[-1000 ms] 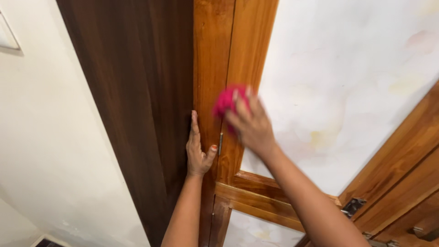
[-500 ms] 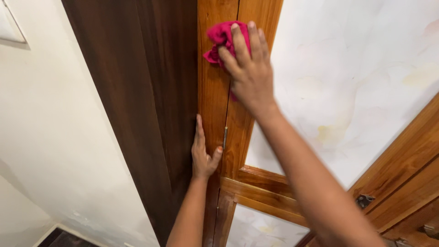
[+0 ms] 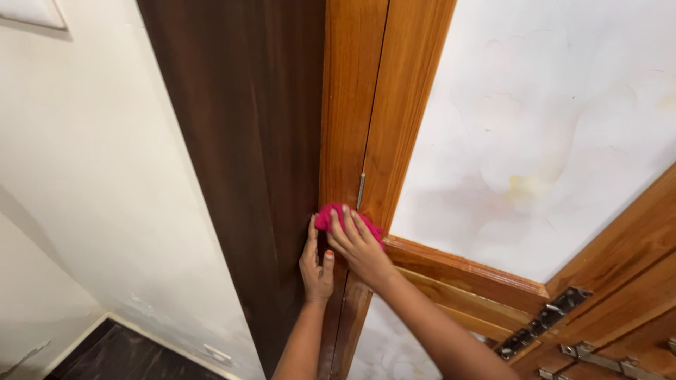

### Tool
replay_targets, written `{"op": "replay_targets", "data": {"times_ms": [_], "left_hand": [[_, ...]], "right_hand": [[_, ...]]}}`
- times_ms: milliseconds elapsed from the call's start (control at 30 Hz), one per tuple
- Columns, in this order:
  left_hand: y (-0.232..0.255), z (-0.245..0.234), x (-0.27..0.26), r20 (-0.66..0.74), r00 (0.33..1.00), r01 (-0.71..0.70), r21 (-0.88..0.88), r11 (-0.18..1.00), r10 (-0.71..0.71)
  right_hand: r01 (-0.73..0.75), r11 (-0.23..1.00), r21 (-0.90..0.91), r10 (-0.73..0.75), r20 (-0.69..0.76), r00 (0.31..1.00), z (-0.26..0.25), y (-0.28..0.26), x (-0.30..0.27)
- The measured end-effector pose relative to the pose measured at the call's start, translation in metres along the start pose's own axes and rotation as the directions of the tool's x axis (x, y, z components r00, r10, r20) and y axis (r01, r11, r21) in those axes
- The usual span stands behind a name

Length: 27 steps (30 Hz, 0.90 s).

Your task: The person wipes a wooden door with a pink cloth, cleaning the metal grille, glass panel, and wooden frame. The person systematically wipes the door surface and edges, then closes the door and continues wiping the exterior side.

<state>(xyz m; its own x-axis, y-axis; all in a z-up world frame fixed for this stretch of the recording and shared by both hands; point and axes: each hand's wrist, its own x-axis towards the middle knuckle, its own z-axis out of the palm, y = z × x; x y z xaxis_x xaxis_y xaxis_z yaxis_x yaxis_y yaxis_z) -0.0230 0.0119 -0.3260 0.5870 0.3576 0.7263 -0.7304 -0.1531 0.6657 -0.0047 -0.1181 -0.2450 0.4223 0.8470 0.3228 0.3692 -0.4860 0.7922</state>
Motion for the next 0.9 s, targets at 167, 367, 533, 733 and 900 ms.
{"op": "replay_targets", "data": {"times_ms": [167,367,533,733,900], "left_hand": [[0.044,-0.006,0.018,0.075,0.994,0.072,0.117,0.990,-0.081],[0.057,0.040,0.053,0.173,0.981,-0.140,0.322,0.936,0.087],[0.028,0.082,0.033,0.095,0.994,-0.086,0.453,0.888,0.047],[0.011,0.074,0.011,0.135,0.990,-0.102,0.544,0.833,0.032],[0.037,0.069,0.012,0.134,0.991,-0.073,0.508,0.858,0.005]], "right_hand": [[0.167,0.978,0.122,-0.168,-0.001,0.986,0.008,0.059,-0.052],[-0.209,0.898,0.386,0.372,-0.416,0.829,-0.008,0.185,-0.037],[-0.406,0.837,0.367,0.544,-0.467,0.698,0.007,0.134,-0.027],[-0.297,0.836,0.461,0.441,-0.242,0.864,0.036,0.052,-0.081],[-0.242,0.804,0.543,0.366,-0.132,0.921,0.006,0.033,-0.100]]}}
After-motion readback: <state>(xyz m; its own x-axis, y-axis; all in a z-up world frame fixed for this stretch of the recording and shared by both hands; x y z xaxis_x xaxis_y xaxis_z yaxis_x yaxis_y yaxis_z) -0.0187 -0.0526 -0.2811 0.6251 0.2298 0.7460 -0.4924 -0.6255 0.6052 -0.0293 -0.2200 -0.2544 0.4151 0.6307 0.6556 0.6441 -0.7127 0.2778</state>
